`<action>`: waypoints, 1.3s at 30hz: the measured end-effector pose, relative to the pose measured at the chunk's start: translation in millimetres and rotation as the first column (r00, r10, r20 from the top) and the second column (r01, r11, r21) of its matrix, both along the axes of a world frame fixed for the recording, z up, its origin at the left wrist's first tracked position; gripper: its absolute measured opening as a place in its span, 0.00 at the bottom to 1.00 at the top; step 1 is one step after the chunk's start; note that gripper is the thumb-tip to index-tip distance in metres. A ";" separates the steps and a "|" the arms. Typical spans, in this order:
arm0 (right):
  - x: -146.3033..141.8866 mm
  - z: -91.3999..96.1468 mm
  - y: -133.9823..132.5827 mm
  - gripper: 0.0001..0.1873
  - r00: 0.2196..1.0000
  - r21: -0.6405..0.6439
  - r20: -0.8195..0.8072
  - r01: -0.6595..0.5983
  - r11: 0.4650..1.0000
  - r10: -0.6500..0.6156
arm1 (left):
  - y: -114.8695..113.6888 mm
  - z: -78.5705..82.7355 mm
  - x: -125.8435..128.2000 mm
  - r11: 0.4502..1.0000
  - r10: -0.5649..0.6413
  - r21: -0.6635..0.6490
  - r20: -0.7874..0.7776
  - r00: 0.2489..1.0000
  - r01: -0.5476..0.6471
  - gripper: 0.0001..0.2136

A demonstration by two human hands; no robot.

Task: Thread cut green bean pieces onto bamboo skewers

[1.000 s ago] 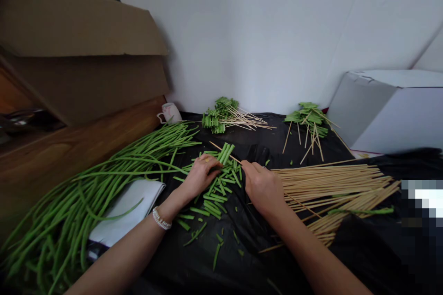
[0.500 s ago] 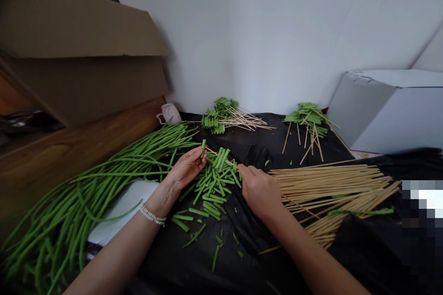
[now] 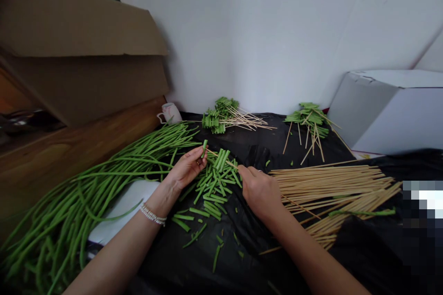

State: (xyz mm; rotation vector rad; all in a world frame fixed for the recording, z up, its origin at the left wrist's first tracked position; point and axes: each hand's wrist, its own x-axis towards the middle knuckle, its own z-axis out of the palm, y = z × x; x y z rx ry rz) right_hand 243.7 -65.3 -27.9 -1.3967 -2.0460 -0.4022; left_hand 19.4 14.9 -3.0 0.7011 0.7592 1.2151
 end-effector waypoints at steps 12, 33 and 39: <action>-1.3 0.2 -1.6 0.16 0.999 0.017 0.039 -0.011 1.000 0.010 | -1.6 0.1 0.3 1.000 0.004 -0.003 -0.059 0.998 -0.004 0.08; -1.2 2.1 -1.8 0.16 0.999 0.053 0.033 -0.008 0.999 0.006 | -0.3 1.7 0.7 0.998 0.047 -0.033 -0.014 0.999 -0.047 0.06; -1.5 2.5 -2.8 0.16 0.999 0.028 0.036 -0.013 1.000 0.012 | -0.1 2.3 0.7 0.996 0.079 -0.043 -0.022 0.997 -0.080 0.06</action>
